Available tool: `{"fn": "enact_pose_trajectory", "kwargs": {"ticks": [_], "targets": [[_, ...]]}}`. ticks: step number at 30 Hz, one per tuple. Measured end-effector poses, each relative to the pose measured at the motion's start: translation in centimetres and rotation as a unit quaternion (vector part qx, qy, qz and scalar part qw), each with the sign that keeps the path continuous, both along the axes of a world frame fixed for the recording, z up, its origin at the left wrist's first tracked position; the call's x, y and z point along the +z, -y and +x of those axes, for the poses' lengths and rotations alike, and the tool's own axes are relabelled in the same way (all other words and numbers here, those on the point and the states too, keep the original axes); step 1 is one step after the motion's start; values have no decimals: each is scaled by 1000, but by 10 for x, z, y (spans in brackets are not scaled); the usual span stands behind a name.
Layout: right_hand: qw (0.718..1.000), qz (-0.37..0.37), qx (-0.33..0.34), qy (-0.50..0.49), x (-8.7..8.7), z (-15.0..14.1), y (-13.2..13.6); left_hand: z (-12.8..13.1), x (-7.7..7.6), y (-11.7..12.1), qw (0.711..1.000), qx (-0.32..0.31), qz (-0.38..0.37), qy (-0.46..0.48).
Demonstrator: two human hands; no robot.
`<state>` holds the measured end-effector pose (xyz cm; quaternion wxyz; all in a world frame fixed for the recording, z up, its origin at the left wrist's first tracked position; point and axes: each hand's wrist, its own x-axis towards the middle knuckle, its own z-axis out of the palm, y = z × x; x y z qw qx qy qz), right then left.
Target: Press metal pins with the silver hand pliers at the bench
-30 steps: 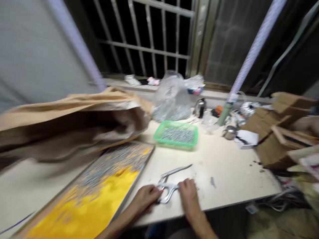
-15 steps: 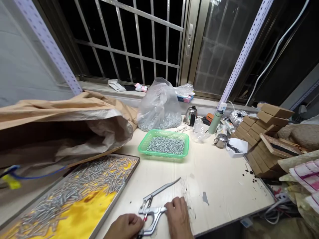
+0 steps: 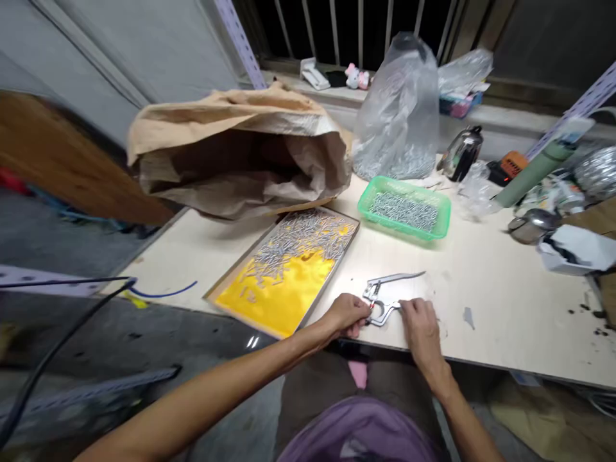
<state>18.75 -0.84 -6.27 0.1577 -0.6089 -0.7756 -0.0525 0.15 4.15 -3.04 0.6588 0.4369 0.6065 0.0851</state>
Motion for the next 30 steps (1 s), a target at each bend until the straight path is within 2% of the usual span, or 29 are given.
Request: {"fn": "enact_pose_trajectory", "kwargs": {"ticks": [5,13,21,27,30], "targets": [[1000,18,15,7,4,-1,0,-2,-1,1,999,20,-41,11],[999,18,9,25,7,-2,0,-2,2,3,999,17,-40,11],[1000,3,6,-7,9,-5,1,-1,3,4,1000,17,-26,7],[992,15,93,-88,16,-26,5,-6,-4,7,998,34,-35,38],[989,3,102,-111,14,-35,7,-9,-6,9,997,44,-38,47]]}}
